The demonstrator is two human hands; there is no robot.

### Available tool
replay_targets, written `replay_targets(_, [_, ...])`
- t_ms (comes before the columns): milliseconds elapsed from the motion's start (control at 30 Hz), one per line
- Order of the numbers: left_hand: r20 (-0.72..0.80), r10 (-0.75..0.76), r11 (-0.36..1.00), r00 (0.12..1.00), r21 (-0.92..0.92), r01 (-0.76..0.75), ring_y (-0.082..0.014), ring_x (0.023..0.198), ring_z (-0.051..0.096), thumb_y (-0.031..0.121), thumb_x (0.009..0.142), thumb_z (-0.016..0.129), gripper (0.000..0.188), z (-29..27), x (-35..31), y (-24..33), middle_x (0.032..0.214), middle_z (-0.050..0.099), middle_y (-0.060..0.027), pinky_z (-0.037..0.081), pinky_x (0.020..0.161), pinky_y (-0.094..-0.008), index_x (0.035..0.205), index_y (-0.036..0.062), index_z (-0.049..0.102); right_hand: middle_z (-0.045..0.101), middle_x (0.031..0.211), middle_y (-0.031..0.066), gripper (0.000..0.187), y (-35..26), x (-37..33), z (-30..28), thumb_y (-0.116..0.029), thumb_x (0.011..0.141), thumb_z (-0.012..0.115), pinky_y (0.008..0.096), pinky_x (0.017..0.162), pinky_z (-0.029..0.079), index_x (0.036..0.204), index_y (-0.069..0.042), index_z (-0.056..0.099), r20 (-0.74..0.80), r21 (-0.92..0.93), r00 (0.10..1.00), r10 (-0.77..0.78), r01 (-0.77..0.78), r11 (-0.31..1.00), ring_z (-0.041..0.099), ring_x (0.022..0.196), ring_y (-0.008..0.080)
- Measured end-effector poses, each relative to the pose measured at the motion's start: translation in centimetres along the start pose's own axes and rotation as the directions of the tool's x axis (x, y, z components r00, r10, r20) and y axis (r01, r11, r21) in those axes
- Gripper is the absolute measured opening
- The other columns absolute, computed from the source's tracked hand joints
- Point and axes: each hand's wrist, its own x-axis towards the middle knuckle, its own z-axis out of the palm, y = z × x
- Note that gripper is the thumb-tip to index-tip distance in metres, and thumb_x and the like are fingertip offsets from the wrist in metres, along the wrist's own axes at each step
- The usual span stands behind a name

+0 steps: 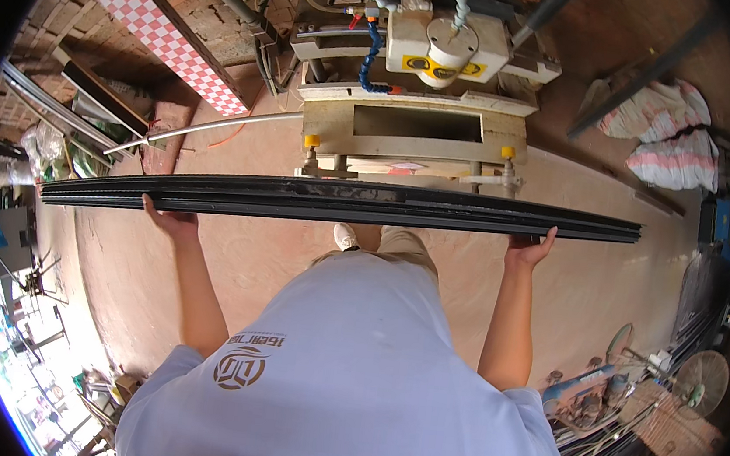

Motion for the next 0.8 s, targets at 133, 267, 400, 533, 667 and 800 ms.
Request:
replay_targets(133, [0.006,0.007,1.0,1.0,0.027,-0.007,-0.0242,0.098,0.068,0.058,0.076,0.072,0.06,1.6,-0.8,3.7,0.11,0.07,-0.0046,0.057,0.088,-0.0388,0.113,0.0111,0.067,0.072,0.095,0.0055,0.067,1.6,-1.7,-2.3,-0.067,0.083,0.062,0.0324,0.067,0.055,0.109,-0.005,0.064,-0.049,-0.01,0.997,0.052,-0.052,0.999,0.068,0.082,0.0211])
replay_targets(267, [0.129,0.066,0.996,0.989,0.047,-0.073,-0.0273,0.108,0.064,0.056,0.077,0.072,0.066,3.6,-3.4,6.8,0.119,0.067,-0.0084,0.052,0.099,-0.0417,0.122,0.0086,0.064,0.071,0.104,0.0085,0.071,3.1,-2.3,-5.8,-0.07,0.082,0.06,0.0346,0.074,0.055,0.112,-0.005,0.064,-0.03,0.0,0.994,0.109,-0.11,0.994,0.067,0.089,0.0233])
replay_targets(400, [0.197,0.094,0.993,0.976,0.059,-0.107,-0.0287,0.11,0.064,0.052,0.079,0.072,0.064,6.1,-7.4,9.4,0.121,0.066,-0.0105,0.051,0.1,-0.0435,0.123,0.0068,0.063,0.07,0.107,0.0086,0.073,4.9,-1.8,-9.3,-0.072,0.083,0.056,0.0364,0.079,0.054,0.113,-0.005,0.063,-0.038,0.049,0.987,0.157,-0.155,0.987,0.066,0.095,0.0257])
replay_targets(533, [0.268,0.128,0.987,0.955,0.059,-0.149,-0.03,0.109,0.064,0.046,0.081,0.072,0.057,8.8,-12.4,11.1,0.12,0.067,-0.0114,0.051,0.1,-0.0449,0.122,0.0069,0.065,0.067,0.113,0.0088,0.074,6.7,-1.4,-12.5,-0.072,0.082,0.056,0.0385,0.085,0.052,0.116,-0.006,0.061,-0.04,0.116,0.968,0.246,-0.24,0.964,0.063,0.102,0.027])
replay_targets(667, [0.299,0.185,0.963,0.936,0.134,-0.233,-0.0303,0.108,0.065,0.042,0.08,0.074,0.056,12.4,-18.4,12.2,0.12,0.067,-0.0115,0.052,0.099,-0.046,0.123,0.0069,0.064,0.066,0.117,0.009,0.078,8.1,-1.5,-15.0,-0.073,0.081,0.058,0.0394,0.088,0.051,0.12,-0.005,0.058,-0.05,0.208,0.953,0.3,-0.284,0.936,0.062,0.104,0.0281])
replay_targets(800, [0.34,0.271,0.924,0.9,0.17,-0.343,-0.0294,0.107,0.065,0.039,0.079,0.076,0.055,15.7,-24.4,12.3,0.119,0.067,-0.011,0.054,0.096,-0.0461,0.122,0.0069,0.064,0.065,0.119,0.01,0.082,8.8,-2.4,-17.0,-0.076,0.081,0.055,0.0391,0.089,0.051,0.122,-0.004,0.057,-0.074,0.252,0.93,0.359,-0.331,0.909,0.062,0.106,0.0286])
